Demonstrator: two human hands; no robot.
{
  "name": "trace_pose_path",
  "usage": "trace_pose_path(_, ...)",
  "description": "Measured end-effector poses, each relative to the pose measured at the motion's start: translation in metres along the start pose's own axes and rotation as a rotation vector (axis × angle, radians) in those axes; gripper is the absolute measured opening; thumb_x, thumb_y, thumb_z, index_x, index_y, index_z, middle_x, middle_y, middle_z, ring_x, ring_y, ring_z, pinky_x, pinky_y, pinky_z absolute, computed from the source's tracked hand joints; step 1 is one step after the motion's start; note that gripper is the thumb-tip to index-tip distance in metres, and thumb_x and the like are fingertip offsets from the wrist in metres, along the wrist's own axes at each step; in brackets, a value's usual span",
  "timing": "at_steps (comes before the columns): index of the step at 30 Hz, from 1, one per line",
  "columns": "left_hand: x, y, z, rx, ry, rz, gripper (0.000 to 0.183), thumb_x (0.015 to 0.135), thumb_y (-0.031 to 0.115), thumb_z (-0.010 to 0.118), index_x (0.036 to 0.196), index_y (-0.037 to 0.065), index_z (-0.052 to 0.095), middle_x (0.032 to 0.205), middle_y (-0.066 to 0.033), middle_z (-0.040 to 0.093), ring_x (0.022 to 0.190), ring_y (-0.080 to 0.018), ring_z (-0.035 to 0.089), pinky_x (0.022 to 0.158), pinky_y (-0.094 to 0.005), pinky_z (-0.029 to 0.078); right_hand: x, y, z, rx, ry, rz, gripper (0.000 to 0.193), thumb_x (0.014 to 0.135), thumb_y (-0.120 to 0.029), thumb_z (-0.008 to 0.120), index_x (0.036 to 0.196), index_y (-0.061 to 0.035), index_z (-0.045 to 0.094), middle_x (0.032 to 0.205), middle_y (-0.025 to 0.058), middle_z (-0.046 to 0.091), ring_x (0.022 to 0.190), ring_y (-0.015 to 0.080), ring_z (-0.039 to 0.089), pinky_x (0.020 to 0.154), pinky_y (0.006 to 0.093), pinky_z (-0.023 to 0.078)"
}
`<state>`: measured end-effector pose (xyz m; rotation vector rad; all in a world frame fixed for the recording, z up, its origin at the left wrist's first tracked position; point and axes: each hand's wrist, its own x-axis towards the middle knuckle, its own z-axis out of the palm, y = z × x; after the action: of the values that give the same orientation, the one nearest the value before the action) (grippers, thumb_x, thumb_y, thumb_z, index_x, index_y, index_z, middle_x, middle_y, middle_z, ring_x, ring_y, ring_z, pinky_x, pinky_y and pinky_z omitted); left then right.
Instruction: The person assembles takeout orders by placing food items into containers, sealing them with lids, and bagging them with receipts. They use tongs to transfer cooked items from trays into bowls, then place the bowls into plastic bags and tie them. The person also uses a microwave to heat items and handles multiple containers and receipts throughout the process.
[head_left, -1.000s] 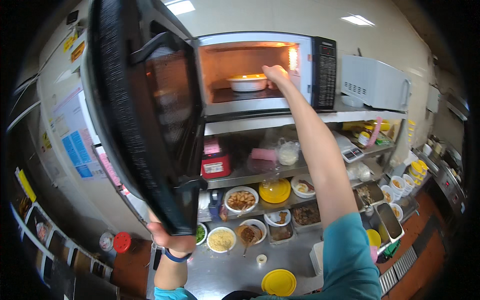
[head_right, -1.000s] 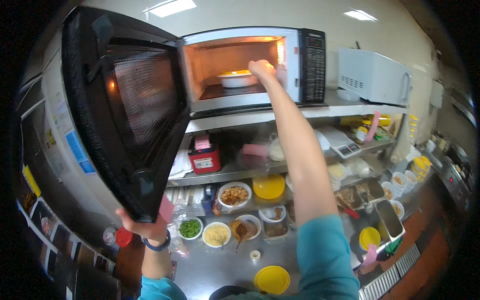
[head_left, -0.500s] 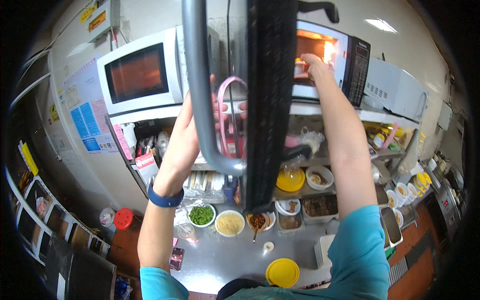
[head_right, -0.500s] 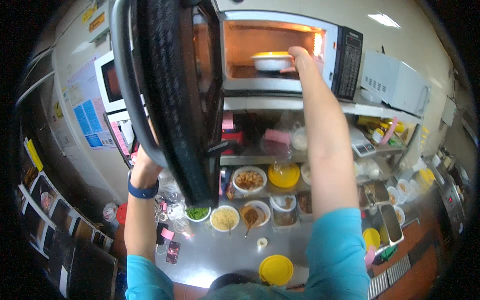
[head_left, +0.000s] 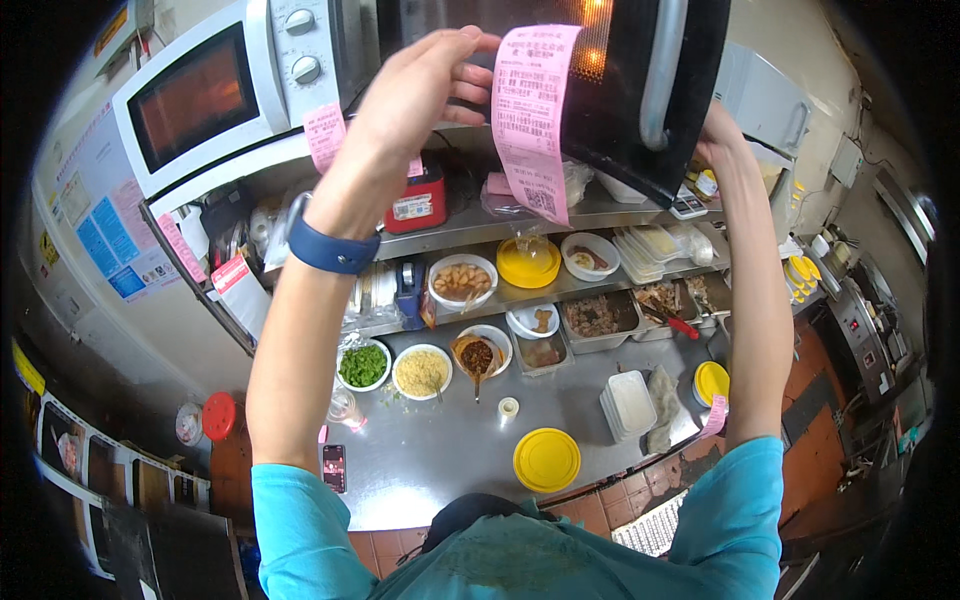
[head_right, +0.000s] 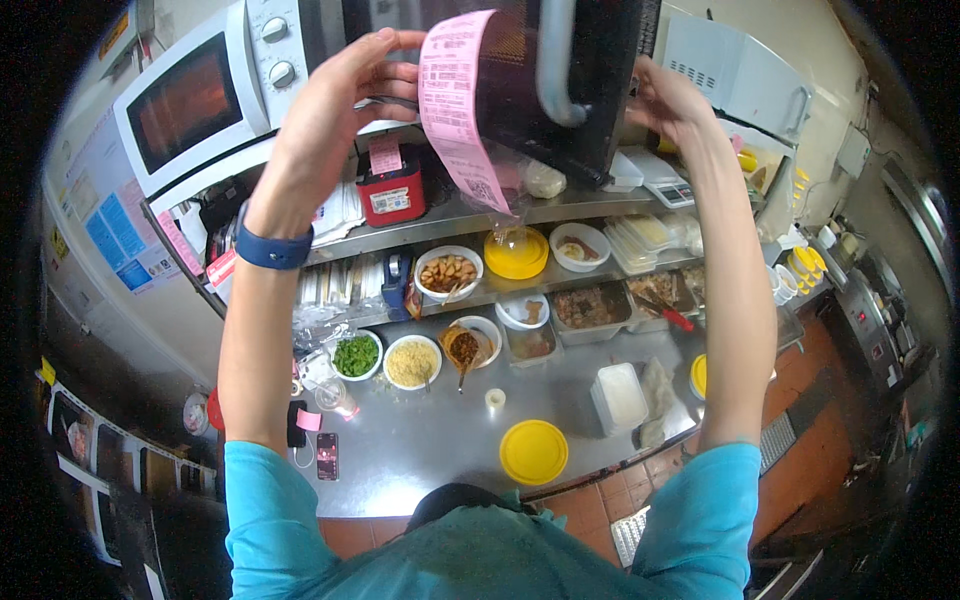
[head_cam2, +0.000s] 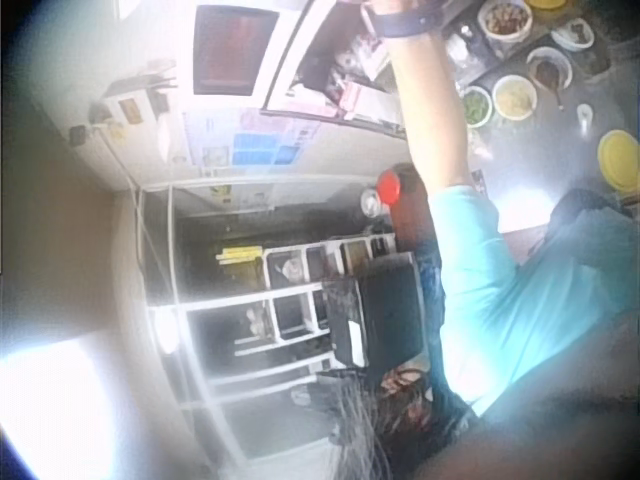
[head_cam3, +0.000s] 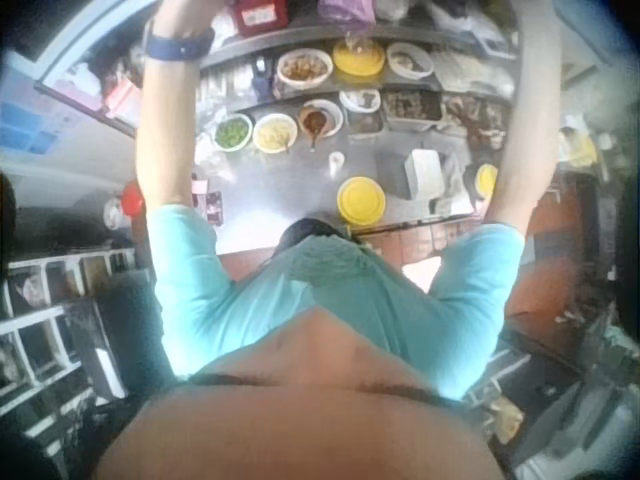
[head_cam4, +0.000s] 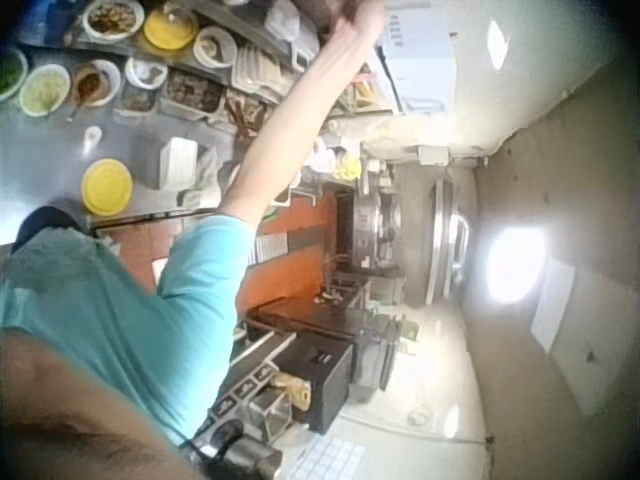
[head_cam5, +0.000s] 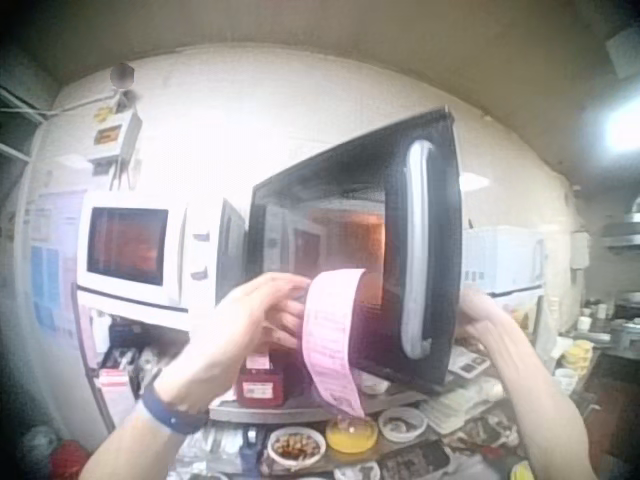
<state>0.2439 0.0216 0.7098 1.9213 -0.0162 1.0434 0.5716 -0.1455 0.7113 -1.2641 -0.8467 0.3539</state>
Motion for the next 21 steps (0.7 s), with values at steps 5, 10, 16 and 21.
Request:
trace_pose_path(5,0.017,-0.011,0.035,0.071,0.118,0.08,0.062,0.092,0.053,0.066,0.12,-0.003,0.066,0.108,-0.0143,0.069,0.102,-0.0209,0.063,0.089,-0.0309,0.05,-0.08,0.019,-0.046,0.095,-0.035,0.059,0.036,0.101,-0.018,0.052,0.124,0.0098,0.051,0.113,0.0183,0.064,0.09,0.0255,0.072,0.073,0.0344,0.066)
trace_pose_path(10,0.05,-0.028,0.075,0.147,0.296,0.016,0.076,0.078,0.047,0.082,0.125,-0.007,0.056,0.121,-0.0248,0.063,0.112,-0.0316,0.065,0.094,-0.0381,0.053,-0.16,0.069,-0.093,0.062,0.11,0.159,0.027,0.101,-0.019,0.053,0.115,0.0038,0.058,0.107,0.0119,0.067,0.097,0.0219,0.07,0.075,0.0388,0.065)
trace_pose_path(16,0.105,-0.064,0.101,0.227,0.412,-0.136,0.073,0.068,0.042,0.087,0.12,-0.001,0.06,0.117,-0.0212,0.067,0.112,-0.0337,0.065,0.097,-0.0388,0.052,-0.258,0.135,-0.12,0.109,0.242,0.228,0.012,0.098,-0.013,0.054,0.103,-0.0041,0.061,0.103,0.0068,0.065,0.094,0.0167,0.068,0.076,0.0343,0.063)
trace_pose_path(21,0.139,-0.113,0.109,0.228,0.44,-0.173,0.052,0.083,0.048,0.072,0.097,-0.001,0.074,0.088,-0.0139,0.075,0.082,-0.0219,0.072,0.082,-0.0347,0.055,-0.324,0.185,-0.128,0.132,0.306,0.257,0.007,0.095,-0.006,0.055,0.089,-0.0079,0.055,0.087,0.0006,0.058,0.08,0.0085,0.062,0.068,0.0267,0.06)
